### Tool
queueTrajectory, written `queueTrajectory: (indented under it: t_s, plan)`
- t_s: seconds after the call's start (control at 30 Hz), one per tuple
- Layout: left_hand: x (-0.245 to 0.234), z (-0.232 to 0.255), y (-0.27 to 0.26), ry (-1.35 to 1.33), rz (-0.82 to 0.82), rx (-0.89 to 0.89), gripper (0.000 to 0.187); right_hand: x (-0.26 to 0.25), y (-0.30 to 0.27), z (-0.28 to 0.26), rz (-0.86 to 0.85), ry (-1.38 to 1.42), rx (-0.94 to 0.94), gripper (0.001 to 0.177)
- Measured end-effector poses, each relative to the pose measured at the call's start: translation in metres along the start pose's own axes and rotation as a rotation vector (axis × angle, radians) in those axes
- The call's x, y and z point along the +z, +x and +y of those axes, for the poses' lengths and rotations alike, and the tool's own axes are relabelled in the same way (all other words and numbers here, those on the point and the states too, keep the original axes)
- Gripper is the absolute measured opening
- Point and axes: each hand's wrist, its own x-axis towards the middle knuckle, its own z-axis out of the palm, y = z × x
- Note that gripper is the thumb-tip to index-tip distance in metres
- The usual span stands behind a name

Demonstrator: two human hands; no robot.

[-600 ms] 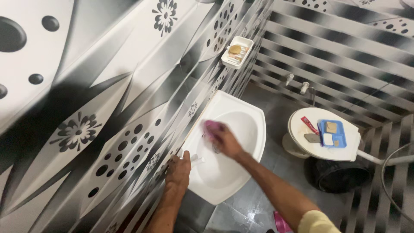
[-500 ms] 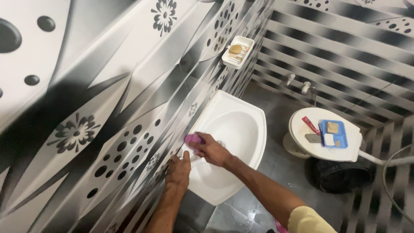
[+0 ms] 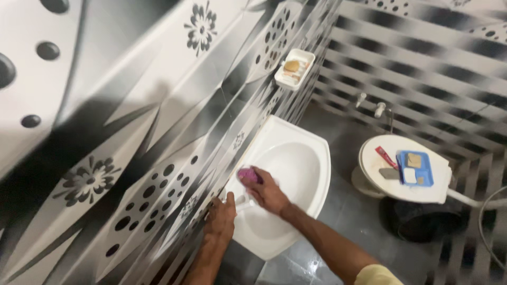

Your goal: The person cleans a bathroom sink and floor using a pink scrub brush and a white cloth. They scrub the sink basin, the floor near the drain, and a wall-mounted fixture, then rinse the brush and wash their hands.

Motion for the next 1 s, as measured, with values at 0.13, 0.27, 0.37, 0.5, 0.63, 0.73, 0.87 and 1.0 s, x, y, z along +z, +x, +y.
queueTrajectory:
  t_s: [0.13, 0.27, 0.37, 0.5, 0.63, 0.73, 0.87, 1.0]
  plan:
    - [-0.004, 0.002, 0.008, -0.171, -0.497, -0.248, 0.039, -0.031, 0.037, 0.016, -0.147, 0.711, 0.944, 0.041]
    - [-0.009, 0.003, 0.010, -0.193, -0.481, -0.251, 0.041, -0.058, 0.084, 0.067, 0.145, -0.696, 0.091, 0.041]
    - [-0.012, 0.004, 0.015, -0.515, -0.462, -0.548, 0.040, -0.031, 0.090, 0.072, -0.001, -0.647, 0.212, 0.045]
    - [-0.027, 0.009, 0.014, -0.170, -0.514, -0.251, 0.035, -0.042, 0.075, 0.084, -0.085, -0.421, 0.054, 0.042]
    - [-0.046, 0.011, 0.018, -0.268, -0.553, -0.330, 0.033, -0.058, 0.080, 0.107, -0.137, -0.593, 0.068, 0.045]
    - [-0.054, 0.016, 0.014, -0.316, -0.567, -0.380, 0.030, -0.042, 0.079, 0.109, -0.074, -0.632, 0.173, 0.055]
    - [-0.053, 0.015, 0.019, -0.225, -0.561, -0.342, 0.037, -0.040, 0.082, 0.112, -0.125, -0.524, -0.040, 0.051]
    - [-0.042, 0.015, 0.015, -0.170, -0.518, -0.284, 0.041, -0.070, 0.095, 0.126, -0.168, -0.799, 0.012, 0.055]
